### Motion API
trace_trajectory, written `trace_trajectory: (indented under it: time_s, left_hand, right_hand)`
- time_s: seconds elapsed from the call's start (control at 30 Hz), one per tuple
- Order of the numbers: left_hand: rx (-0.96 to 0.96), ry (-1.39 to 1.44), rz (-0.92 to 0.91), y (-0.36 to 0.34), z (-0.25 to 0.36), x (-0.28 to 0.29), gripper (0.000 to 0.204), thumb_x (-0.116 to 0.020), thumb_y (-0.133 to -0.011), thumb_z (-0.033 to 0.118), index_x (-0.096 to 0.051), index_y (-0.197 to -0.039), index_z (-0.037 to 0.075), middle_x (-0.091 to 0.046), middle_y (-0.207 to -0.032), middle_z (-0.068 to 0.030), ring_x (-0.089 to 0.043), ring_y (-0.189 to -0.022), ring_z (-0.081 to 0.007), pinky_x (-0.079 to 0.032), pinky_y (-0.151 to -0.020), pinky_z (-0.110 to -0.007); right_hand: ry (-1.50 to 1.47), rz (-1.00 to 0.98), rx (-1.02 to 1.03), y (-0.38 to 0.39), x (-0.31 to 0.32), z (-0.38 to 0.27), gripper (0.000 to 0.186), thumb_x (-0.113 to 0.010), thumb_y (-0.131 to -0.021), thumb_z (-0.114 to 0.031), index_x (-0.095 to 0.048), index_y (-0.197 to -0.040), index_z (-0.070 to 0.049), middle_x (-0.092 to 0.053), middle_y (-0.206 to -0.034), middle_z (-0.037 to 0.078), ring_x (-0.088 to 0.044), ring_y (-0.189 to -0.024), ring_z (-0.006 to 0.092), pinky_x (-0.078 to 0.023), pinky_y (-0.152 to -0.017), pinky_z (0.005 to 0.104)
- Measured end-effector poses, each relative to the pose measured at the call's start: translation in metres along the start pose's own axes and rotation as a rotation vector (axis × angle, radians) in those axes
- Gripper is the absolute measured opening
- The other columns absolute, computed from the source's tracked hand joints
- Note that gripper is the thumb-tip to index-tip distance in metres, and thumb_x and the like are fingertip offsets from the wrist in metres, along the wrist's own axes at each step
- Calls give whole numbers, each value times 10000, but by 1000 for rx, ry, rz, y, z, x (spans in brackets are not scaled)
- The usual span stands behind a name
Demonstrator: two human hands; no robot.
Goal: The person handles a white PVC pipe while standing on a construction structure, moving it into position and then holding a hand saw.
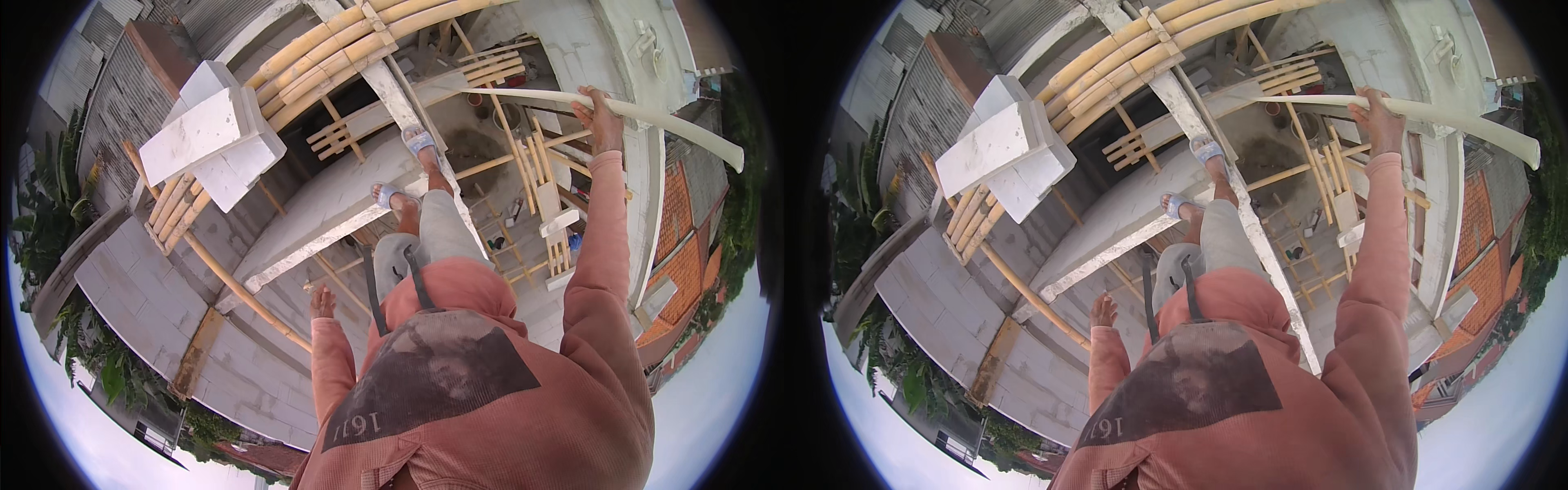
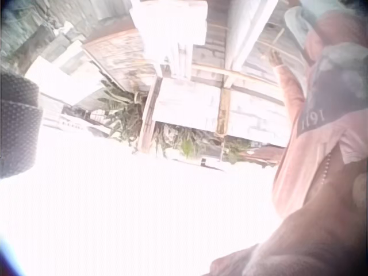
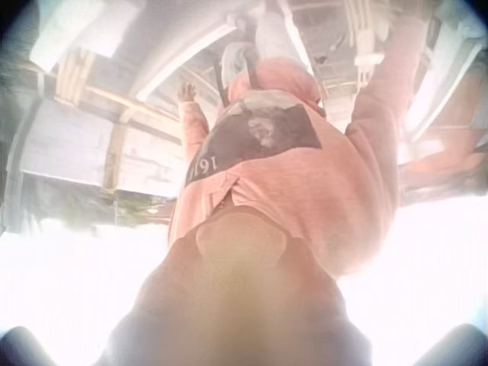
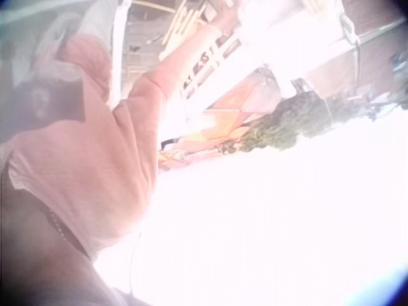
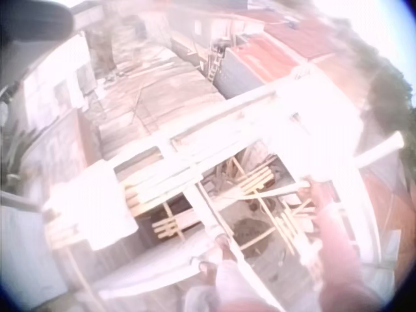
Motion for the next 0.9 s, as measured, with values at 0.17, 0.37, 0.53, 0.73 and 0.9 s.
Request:
trace_trajectory:
  time_s: [0.17, 0.37, 0.53, 0.73, 0.9]
  left_hand:
    - [-16, -27, -27, -1, -6, -30, 528, -585, -867, 428, -499, -1263, 89, -600, -1007, -38, -597, -860, -155, -486, -647, -284]
    - [-72, -20, -136, -6, 9, -53, 463, -582, -871, 418, -516, -1228, 131, -579, -1039, -28, -598, -898, -172, -477, -702, -319]
    - [-179, -116, -46, -5, 33, -45, 501, -577, -873, 426, -527, -1215, 62, -611, -1001, -69, -603, -819, -150, -500, -640, -279]
    - [-186, -187, -1, -32, 22, -8, 557, -578, -859, 482, -511, -1235, 76, -610, -1025, -79, -608, -833, -164, -505, -650, -293]
    - [-155, -195, -49, -39, 17, 3, 456, -585, -869, 406, -518, -1236, 143, -558, -1085, -6, -584, -881, -156, -464, -709, -309]
  right_hand:
    - [23, -12, 20, -5, -8, -1, 220, -635, -783, -181, -621, -910, -1, -628, -835, 82, -635, -642, 157, -508, -586, 238]
    - [-9, -17, 14, -6, 0, 5, 209, -664, -756, -184, -627, -857, -5, -624, -796, 74, -629, -588, 147, -502, -549, 229]
    - [-74, -18, 35, -6, 4, 13, 217, -665, -753, -186, -622, -868, -7, -622, -779, 76, -626, -574, 141, -501, -541, 224]
    - [-83, -39, 51, -8, 13, 28, 268, -667, -749, -197, -603, -911, 7, -619, -783, 84, -630, -601, 142, -503, -554, 229]
    - [-118, -20, 57, 2, 23, 37, 285, -670, -743, -196, -595, -923, 12, -615, -794, 92, -630, -607, 145, -505, -564, 235]
Point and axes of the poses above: each hand's wrist, its own y-axis away from the middle knuckle, its own x-axis out of the back of the hand, z = x × y, the point moved 1 cm from there along -y, towards the middle knuckle
